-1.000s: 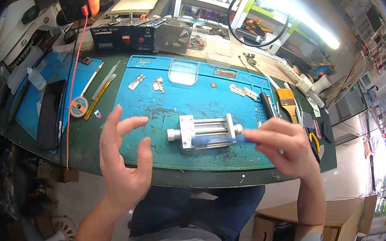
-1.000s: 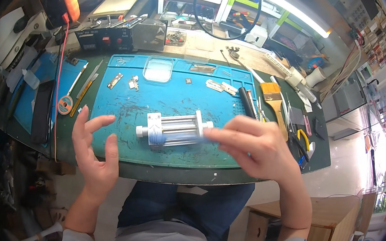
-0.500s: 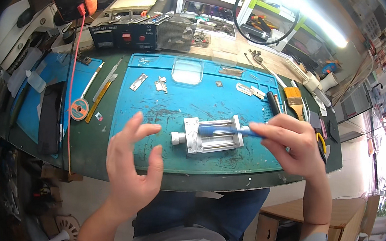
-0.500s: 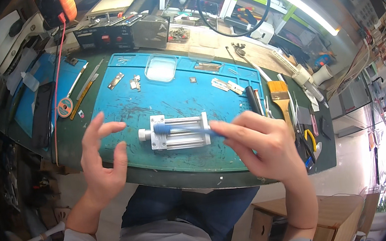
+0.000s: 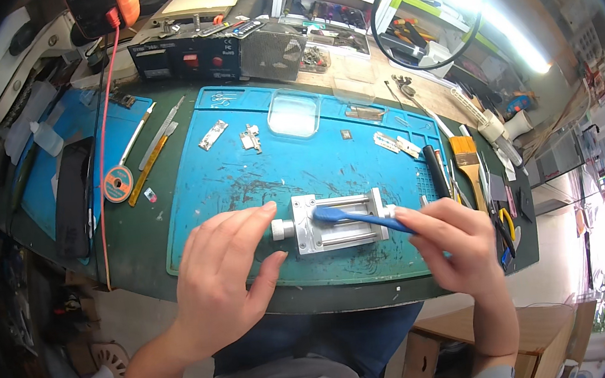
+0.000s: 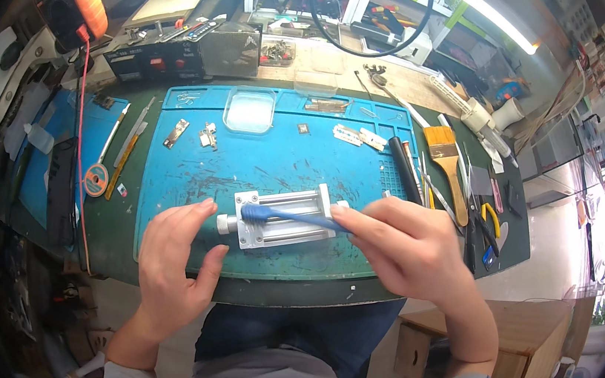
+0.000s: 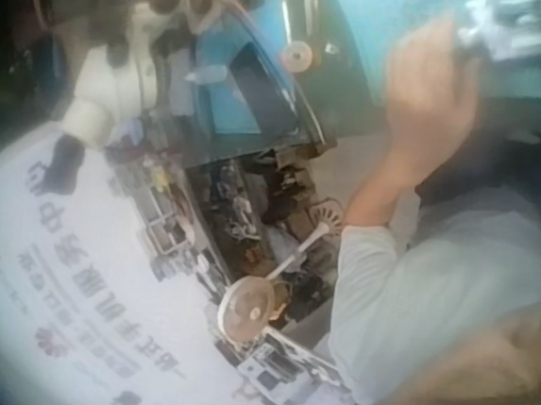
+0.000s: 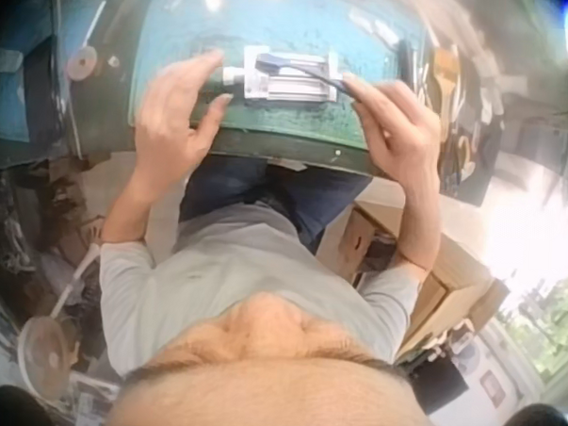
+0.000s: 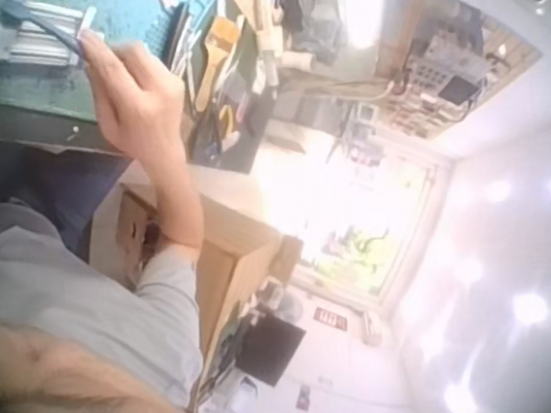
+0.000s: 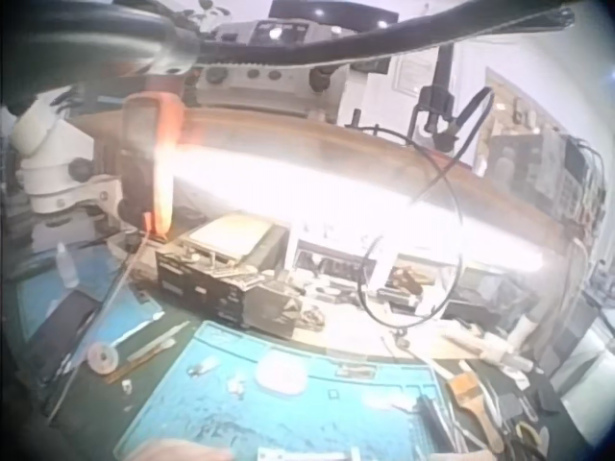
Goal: The person assembles a small metal mechanical component on a blue workbench, using a screwdriver to tighten screws and a red marker to make alignment marks. The person repeatedly adjusts and repositions the component while working.
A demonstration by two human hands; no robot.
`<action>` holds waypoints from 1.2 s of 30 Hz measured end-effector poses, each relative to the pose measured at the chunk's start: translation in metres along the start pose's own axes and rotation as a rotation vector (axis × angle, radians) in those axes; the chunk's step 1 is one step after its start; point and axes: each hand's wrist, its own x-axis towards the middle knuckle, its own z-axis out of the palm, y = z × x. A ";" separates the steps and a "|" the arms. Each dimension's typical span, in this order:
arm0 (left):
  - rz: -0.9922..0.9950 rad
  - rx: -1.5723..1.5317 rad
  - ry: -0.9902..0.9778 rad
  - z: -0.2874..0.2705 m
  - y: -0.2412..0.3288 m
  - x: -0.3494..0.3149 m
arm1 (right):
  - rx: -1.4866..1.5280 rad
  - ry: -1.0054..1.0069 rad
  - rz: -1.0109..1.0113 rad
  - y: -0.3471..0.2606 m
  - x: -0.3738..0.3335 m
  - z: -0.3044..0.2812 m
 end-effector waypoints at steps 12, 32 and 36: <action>0.145 0.218 -0.218 -0.002 0.013 0.010 | -0.098 0.366 0.367 0.018 -0.065 -0.025; 0.201 0.139 -0.198 -0.005 0.000 0.006 | -0.351 0.565 0.656 0.042 -0.119 0.008; 0.123 0.104 -0.163 -0.006 0.005 0.008 | -0.385 0.540 0.642 0.041 -0.118 0.010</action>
